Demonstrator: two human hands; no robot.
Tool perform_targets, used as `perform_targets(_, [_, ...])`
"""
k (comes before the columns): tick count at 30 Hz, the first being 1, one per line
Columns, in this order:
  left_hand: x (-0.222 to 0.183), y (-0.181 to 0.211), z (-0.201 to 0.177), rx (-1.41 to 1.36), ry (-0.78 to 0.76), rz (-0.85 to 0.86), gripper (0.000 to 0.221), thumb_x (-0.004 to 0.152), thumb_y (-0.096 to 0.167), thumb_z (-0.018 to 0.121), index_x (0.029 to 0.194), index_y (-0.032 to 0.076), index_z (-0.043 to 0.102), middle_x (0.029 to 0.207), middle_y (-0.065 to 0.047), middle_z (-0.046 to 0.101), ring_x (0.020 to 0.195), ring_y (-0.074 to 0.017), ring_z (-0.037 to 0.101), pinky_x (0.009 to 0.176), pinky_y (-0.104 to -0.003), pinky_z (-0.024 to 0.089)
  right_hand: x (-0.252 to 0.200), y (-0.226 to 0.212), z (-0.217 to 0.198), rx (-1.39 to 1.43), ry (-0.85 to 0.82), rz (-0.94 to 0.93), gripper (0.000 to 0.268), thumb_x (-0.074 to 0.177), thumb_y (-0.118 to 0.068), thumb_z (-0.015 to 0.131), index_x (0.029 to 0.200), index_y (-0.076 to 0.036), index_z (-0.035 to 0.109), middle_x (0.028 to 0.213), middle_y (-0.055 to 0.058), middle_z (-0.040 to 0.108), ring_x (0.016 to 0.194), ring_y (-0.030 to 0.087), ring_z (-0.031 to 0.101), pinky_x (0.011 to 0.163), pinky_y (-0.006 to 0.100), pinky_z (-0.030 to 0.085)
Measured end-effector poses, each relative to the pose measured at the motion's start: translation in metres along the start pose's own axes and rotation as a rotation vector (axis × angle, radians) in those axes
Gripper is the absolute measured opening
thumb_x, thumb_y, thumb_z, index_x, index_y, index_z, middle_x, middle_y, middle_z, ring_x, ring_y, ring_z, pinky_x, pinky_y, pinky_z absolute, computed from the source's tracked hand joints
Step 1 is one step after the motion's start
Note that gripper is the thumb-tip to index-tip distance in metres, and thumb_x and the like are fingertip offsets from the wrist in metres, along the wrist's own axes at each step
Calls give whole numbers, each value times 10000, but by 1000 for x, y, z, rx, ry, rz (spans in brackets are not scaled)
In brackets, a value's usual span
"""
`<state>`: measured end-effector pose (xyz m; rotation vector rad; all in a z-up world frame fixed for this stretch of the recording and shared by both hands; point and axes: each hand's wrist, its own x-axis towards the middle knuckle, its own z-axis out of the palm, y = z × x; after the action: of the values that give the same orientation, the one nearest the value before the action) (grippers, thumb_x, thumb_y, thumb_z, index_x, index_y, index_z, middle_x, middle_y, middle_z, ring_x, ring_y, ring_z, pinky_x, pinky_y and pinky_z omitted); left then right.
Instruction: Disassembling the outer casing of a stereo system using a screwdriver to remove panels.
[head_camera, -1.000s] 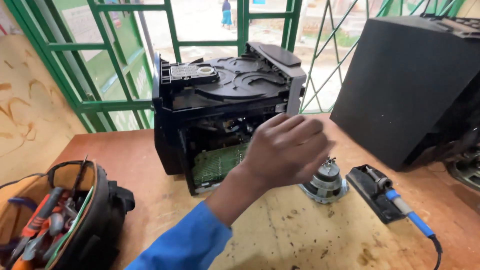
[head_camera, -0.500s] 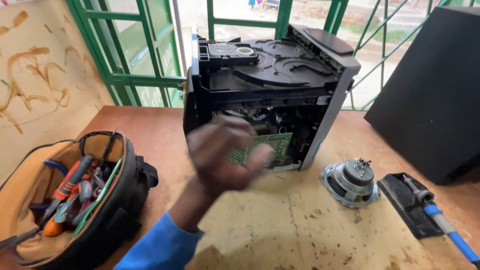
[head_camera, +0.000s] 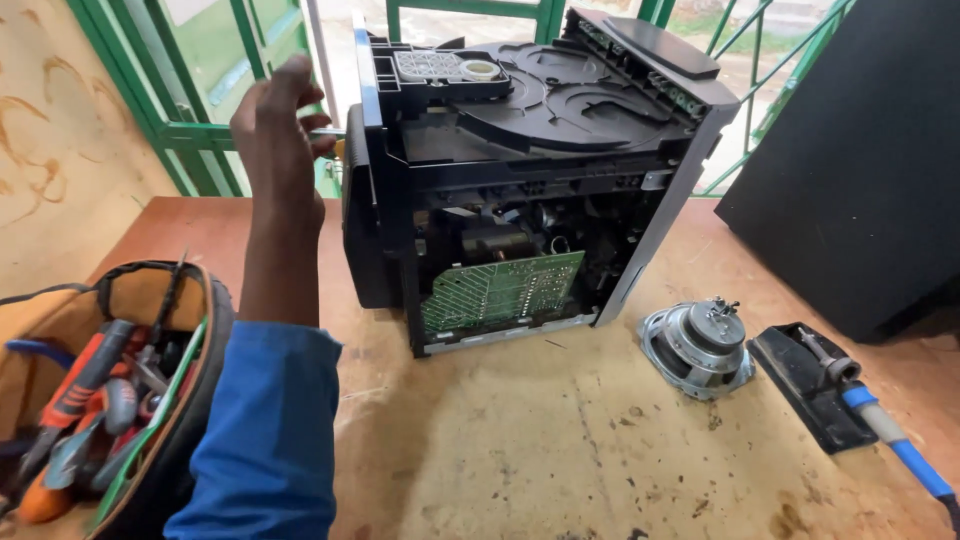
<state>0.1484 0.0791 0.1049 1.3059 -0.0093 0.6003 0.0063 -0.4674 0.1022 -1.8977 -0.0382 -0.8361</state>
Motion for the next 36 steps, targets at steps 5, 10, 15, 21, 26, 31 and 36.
perform_targets(5, [44,-10,28,14,-262,30,931,665,732,570,1345,96,592,1398,-106,659,1182,-224,636,819,-329,502,-58,-44,101,-95,-18,23,302,1122,-276,601,1390,-147,550,1297,97,683,662,153,651,460,210,452])
perform_targets(10, [83,-27,41,42,-480,94,786,812,554,603,1423,80,463,1508,-160,496,1359,-344,508,1058,-451,471,-93,-31,200,59,182,116,467,1058,-308,557,1436,-45,633,902,45,688,590,146,647,486,241,445])
perform_targets(15, [95,-51,27,67,-514,115,601,832,467,594,1289,109,442,1353,-119,466,1220,-296,466,972,-427,429,-95,-10,213,97,101,181,336,1094,-429,499,1175,-109,562,721,89,634,545,159,618,437,265,393])
perform_targets(21, [95,-64,4,97,-566,157,339,861,337,581,1088,151,410,1121,-56,420,1011,-225,405,843,-391,367,-102,19,210,112,30,173,400,1150,-407,471,945,-109,644,732,72,620,545,156,541,510,274,405])
perform_targets(26, [94,-48,-12,105,-591,236,193,886,228,570,921,187,385,928,-4,383,837,-165,353,735,-361,315,-102,6,202,49,14,248,389,1132,-457,502,1053,-118,676,636,98,598,467,159,476,433,289,372])
perform_targets(31, [91,-39,-18,125,-651,300,275,911,119,559,754,223,359,734,47,346,662,-105,303,627,-330,264,-109,2,192,75,-25,259,342,1124,-412,565,1074,-88,661,648,120,587,447,176,446,401,290,349])
perform_targets(36, [183,-73,-35,366,-708,766,226,1006,97,607,796,136,530,763,-16,479,707,-155,423,656,-364,320,-133,-29,183,-43,-91,275,287,1056,-313,596,967,-70,719,578,110,591,434,143,451,420,275,340])
